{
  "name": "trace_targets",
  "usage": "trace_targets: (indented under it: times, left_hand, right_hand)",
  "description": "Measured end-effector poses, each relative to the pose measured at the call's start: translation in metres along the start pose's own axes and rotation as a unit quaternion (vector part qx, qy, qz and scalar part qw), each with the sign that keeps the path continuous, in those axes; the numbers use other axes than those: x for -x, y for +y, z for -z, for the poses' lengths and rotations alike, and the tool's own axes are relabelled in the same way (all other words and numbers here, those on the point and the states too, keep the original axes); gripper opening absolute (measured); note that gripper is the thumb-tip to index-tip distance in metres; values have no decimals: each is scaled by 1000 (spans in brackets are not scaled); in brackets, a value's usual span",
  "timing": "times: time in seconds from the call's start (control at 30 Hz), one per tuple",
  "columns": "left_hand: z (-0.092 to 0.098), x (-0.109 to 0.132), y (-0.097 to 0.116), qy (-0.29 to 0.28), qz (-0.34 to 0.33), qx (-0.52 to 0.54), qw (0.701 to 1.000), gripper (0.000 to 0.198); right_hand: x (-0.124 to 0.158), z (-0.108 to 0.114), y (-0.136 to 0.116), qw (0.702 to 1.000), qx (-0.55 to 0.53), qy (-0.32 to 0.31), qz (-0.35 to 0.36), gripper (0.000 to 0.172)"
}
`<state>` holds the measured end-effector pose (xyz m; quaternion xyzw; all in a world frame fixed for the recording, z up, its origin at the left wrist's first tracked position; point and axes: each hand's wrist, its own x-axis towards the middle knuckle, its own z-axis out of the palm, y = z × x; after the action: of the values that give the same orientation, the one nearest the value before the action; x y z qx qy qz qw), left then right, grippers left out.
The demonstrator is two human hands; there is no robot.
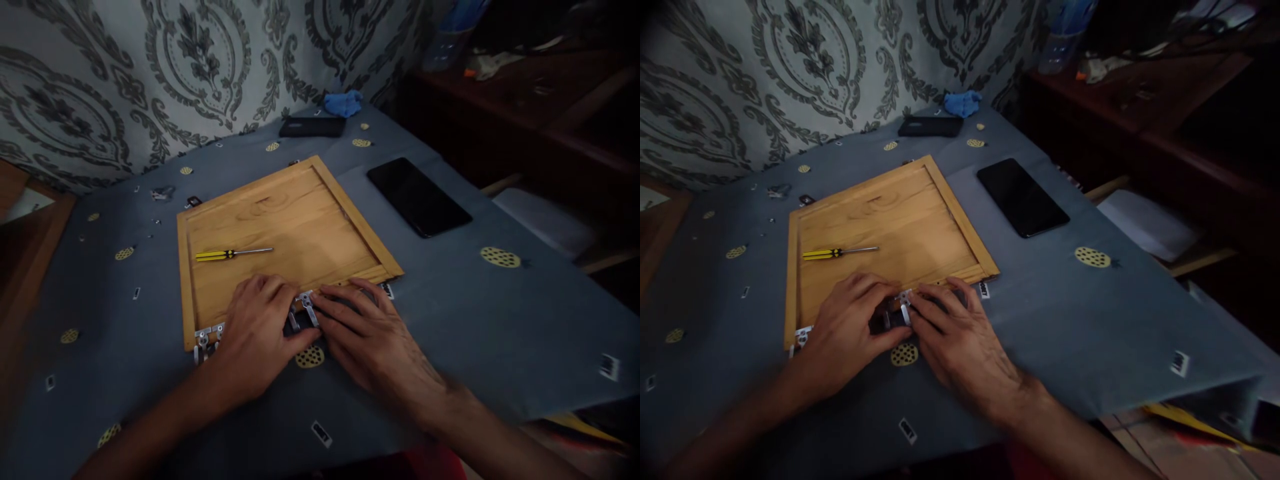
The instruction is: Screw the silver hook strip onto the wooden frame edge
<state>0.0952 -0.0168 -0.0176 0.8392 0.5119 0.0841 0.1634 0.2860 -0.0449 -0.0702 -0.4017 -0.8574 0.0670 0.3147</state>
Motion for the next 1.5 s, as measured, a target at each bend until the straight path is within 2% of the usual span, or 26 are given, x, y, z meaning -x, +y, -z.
trace_targets:
  times: [0.13, 0.33, 0.73, 1.13, 1.5]
  left_hand:
    - [-1, 0, 0, 11, -7, 0, 1000, 29]
    - [-1, 1, 0, 22, -14, 2, 1000, 30]
    - [0, 0, 1, 13, -6, -7, 1000, 29]
    - [-1, 1, 0, 9, -27, -14, 1000, 30]
    - [-3, 1, -2, 26, -40, -25, 999, 30]
  right_hand:
    - [-1, 1, 0, 1000, -11, -5, 2, 32]
    - [-1, 2, 1, 1000, -13, -4, 1, 28]
    - [0, -2, 0, 1000, -1, -1, 0, 27]
    - [0, -2, -1, 1000, -5, -4, -6, 29]
    - [2, 1, 0, 999, -18, 35, -1, 30]
